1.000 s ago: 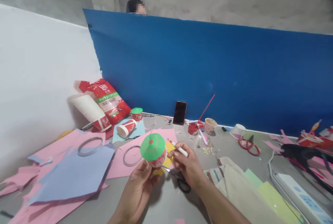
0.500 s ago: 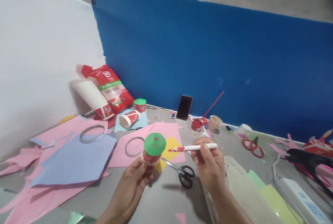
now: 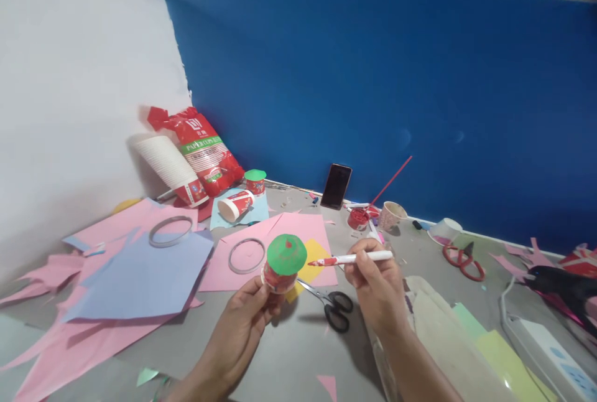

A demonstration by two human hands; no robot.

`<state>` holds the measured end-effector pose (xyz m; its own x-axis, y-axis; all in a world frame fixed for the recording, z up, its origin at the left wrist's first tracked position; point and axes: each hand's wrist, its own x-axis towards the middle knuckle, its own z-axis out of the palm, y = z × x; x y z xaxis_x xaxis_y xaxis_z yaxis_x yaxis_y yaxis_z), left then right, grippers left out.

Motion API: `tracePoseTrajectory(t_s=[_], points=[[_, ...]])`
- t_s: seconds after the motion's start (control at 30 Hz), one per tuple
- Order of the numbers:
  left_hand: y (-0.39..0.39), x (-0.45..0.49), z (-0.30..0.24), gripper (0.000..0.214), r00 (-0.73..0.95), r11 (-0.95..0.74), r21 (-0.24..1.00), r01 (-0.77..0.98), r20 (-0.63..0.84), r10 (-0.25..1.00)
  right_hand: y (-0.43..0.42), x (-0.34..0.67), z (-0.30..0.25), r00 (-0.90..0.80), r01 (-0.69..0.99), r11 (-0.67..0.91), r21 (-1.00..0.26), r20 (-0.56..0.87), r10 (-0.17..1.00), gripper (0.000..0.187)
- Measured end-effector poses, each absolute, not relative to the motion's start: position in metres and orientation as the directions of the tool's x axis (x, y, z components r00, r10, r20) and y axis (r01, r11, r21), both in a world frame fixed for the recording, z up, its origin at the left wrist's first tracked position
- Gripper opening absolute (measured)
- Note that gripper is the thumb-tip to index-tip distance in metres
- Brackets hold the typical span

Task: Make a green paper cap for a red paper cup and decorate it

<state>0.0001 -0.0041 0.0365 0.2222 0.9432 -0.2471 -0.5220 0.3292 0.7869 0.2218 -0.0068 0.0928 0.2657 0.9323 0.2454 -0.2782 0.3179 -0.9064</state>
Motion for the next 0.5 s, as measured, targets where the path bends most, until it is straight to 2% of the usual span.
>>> tracePoseTrajectory(t_s=[0.13, 0.5], points=[[-0.0045, 0.0003, 0.0355, 0.035, 0.225, 0.336, 0.792, -0.51, -0.254, 0.941, -0.0102, 0.2209, 0.0877, 0.221, -0.222, 0.315, -0.923, 0.268, 0.938, 0.034], [-0.0042, 0.0014, 0.0322, 0.032, 0.213, 0.292, 0.813, -0.503, -0.211, 0.954, -0.0107, 0.2233, 0.0846, 0.186, -0.241, 0.307, -0.92, 0.267, 0.946, 0.032]])
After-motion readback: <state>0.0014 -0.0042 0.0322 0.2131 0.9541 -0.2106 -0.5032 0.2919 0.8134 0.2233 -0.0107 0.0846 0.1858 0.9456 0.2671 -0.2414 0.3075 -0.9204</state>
